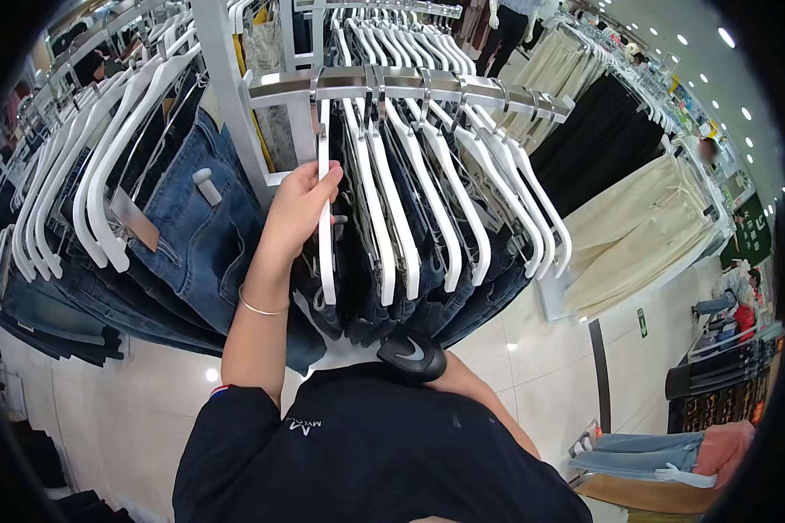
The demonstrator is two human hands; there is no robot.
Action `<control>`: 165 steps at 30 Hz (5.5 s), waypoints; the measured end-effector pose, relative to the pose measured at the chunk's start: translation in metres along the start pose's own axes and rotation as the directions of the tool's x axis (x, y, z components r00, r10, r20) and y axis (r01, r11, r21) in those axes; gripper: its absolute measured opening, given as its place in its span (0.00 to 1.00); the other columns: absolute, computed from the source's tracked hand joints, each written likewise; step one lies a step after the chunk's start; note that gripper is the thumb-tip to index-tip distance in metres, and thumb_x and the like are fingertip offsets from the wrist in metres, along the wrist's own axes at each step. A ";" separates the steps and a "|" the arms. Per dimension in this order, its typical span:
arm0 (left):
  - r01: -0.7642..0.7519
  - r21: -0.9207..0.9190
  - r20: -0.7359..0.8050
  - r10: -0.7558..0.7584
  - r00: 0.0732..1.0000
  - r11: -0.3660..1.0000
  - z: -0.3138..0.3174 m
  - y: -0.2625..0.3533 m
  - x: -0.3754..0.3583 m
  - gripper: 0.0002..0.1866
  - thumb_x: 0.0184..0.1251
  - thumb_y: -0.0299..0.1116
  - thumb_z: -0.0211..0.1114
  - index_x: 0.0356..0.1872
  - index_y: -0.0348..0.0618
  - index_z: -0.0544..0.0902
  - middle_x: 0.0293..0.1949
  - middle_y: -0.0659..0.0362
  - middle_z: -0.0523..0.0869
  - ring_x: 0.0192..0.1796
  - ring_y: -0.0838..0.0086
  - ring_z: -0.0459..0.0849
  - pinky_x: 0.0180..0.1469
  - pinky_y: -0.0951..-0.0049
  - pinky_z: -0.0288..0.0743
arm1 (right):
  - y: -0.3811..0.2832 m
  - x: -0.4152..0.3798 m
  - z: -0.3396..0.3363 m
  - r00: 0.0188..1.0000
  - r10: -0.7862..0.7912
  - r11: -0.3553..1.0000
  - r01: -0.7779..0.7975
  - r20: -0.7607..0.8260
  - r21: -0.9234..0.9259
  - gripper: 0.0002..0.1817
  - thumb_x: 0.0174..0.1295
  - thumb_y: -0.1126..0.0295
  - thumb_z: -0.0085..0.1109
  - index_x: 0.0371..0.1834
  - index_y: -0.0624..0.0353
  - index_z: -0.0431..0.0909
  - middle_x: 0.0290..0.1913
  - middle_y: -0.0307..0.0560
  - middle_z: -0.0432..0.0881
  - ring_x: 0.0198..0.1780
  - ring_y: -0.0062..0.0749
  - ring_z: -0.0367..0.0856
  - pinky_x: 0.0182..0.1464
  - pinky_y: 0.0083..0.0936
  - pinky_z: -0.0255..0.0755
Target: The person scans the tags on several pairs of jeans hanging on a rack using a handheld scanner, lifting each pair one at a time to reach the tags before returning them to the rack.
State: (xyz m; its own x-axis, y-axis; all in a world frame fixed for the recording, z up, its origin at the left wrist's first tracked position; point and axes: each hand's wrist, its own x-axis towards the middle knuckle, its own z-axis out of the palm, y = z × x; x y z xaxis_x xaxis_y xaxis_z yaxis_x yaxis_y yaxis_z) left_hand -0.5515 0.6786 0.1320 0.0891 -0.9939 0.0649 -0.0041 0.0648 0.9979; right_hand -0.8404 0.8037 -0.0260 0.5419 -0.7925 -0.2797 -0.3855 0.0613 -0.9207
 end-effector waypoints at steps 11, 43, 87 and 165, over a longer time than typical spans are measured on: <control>-0.063 -0.130 -0.022 0.061 0.998 0.989 0.000 0.027 -0.012 0.13 0.68 0.40 0.57 0.34 0.39 0.77 0.20 0.68 0.73 0.16 0.88 0.69 0.18 0.87 0.63 | 0.013 0.004 -0.002 1.000 0.001 1.000 -0.001 -0.003 -0.017 0.21 0.49 0.69 0.66 0.47 0.64 0.76 0.42 0.49 0.83 0.45 0.30 0.80 0.51 0.25 0.71; 0.118 -0.068 -0.023 -0.120 0.993 0.991 -0.004 0.012 -0.094 0.18 0.73 0.40 0.49 0.48 0.33 0.75 0.16 0.66 0.73 0.09 0.88 0.67 0.10 0.90 0.60 | -0.001 -0.007 0.012 1.000 0.007 1.000 -0.007 -0.023 0.000 0.20 0.49 0.67 0.66 0.44 0.65 0.77 0.40 0.50 0.83 0.43 0.33 0.81 0.50 0.26 0.71; -0.073 -0.639 -0.069 0.037 0.997 0.765 -0.037 0.112 -0.417 0.29 0.77 0.43 0.31 0.58 0.18 0.56 0.12 0.60 0.65 0.05 0.78 0.67 0.04 0.83 0.64 | 0.060 -0.182 -0.009 0.991 -0.037 0.999 0.036 0.128 0.003 0.22 0.47 0.69 0.67 0.46 0.64 0.76 0.42 0.50 0.83 0.46 0.34 0.80 0.52 0.26 0.70; 0.127 -0.233 -0.139 -0.162 0.977 0.964 -0.004 0.111 -0.295 0.26 0.76 0.40 0.37 0.50 0.20 0.70 0.10 0.68 0.65 0.05 0.89 0.58 0.07 0.91 0.57 | -0.032 -0.090 -0.020 0.979 -0.203 0.969 0.206 -0.032 0.136 0.19 0.51 0.68 0.68 0.46 0.62 0.76 0.40 0.40 0.82 0.41 0.21 0.76 0.48 0.21 0.69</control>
State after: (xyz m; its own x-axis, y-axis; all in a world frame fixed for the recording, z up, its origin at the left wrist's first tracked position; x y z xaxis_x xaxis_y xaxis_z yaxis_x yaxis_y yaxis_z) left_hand -0.5739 0.9797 0.2231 0.2258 -0.9692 -0.0985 0.2396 -0.0427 0.9699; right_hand -0.8917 0.8613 0.0344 0.5850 -0.8073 -0.0780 -0.1604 -0.0208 -0.9868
